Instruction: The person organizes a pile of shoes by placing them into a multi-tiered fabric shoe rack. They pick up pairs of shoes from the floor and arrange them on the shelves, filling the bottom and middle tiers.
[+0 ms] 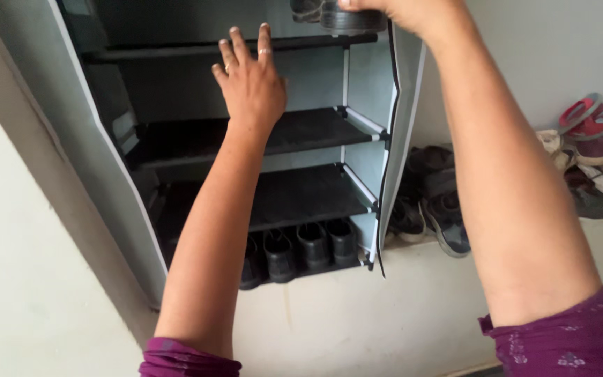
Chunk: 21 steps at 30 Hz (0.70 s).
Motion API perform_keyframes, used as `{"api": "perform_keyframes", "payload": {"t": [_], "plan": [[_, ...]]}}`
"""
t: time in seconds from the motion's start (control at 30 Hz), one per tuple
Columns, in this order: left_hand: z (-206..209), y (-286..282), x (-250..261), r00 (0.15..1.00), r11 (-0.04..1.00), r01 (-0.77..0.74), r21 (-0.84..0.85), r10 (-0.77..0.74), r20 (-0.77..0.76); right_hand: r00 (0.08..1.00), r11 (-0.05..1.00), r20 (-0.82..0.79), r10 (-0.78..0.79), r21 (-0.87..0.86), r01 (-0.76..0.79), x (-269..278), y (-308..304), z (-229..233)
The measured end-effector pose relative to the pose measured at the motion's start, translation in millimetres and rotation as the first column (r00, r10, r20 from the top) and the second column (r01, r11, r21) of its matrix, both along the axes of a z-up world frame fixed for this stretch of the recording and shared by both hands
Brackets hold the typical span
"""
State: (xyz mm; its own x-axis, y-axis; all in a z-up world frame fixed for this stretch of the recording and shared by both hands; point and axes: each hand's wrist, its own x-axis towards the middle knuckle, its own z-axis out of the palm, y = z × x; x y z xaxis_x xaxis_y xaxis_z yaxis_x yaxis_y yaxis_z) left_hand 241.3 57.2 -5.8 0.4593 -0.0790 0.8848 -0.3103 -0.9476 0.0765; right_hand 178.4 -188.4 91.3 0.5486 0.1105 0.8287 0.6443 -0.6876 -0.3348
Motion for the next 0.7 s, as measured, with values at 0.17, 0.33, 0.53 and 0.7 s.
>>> {"api": "perform_keyframes", "payload": {"t": [0.17,0.33,0.53,0.7], "plan": [[-11,12,26,0.995,0.998,-0.051,0.033,0.048,0.091,0.984,0.994,0.147,0.099,-0.052,-0.092,49,-4,4],[-22,24,46,0.956,0.958,-0.227,0.177,0.185,0.228,0.931,0.977,0.363,-0.03,-0.188,0.105,91,-23,14],[-19,30,43,0.956,0.957,-0.184,0.223,0.122,0.267,0.954,0.976,0.27,-0.134,-0.133,0.174,133,-44,10],[-15,31,40,0.953,0.966,-0.152,0.211,0.086,0.291,0.954,0.976,0.264,-0.142,-0.122,0.179,163,-60,6]]}}
